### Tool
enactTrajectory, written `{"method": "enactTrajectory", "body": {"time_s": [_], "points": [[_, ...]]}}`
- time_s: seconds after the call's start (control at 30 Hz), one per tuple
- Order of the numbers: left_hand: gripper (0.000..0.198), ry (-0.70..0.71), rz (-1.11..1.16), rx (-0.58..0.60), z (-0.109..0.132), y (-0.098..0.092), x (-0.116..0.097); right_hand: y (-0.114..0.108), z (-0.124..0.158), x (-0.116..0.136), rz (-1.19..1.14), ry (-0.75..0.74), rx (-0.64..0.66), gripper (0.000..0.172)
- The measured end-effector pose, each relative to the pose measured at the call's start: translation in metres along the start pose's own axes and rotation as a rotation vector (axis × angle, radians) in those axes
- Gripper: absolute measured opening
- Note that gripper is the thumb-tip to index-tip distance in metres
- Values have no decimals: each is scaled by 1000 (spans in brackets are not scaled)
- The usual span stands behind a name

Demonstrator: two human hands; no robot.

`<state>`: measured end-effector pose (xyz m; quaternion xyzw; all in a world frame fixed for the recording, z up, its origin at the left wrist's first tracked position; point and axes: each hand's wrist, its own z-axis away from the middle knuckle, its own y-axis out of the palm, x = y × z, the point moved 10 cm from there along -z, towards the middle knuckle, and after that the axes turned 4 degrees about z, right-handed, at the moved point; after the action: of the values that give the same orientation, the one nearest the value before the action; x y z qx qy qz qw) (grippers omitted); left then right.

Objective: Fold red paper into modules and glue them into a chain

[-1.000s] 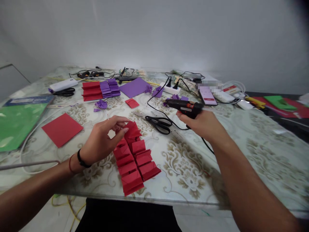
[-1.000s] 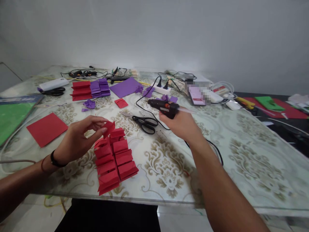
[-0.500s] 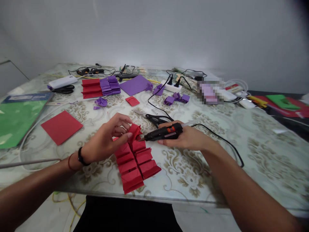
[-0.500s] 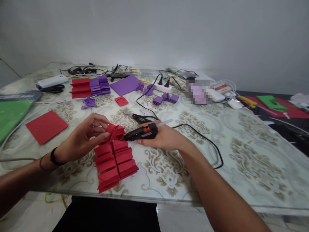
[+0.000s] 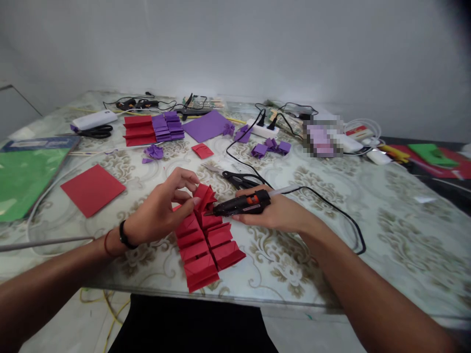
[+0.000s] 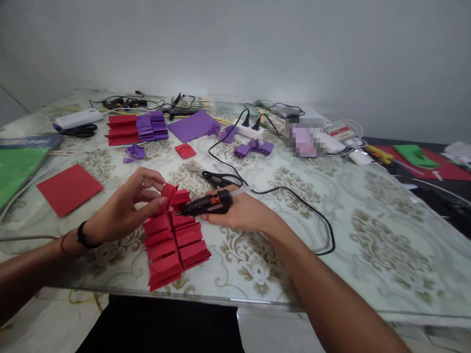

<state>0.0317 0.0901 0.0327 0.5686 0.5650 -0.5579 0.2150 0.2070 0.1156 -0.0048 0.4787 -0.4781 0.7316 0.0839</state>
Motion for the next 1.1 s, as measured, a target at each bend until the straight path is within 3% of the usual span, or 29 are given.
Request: {"method": "enactTrajectory", "body": {"time_s": [0.13,0.33,1.1], "points": [[25,52,-50,-44,1,-4,-6,4,-1,1,-41,24,27,25],[25,82,-107,-19,2,0,-7,4,-2,2,-59,17,0,27],[26,71,-141,-14,1,0,-8,5,-4,2,-16,19,6,24]]}}
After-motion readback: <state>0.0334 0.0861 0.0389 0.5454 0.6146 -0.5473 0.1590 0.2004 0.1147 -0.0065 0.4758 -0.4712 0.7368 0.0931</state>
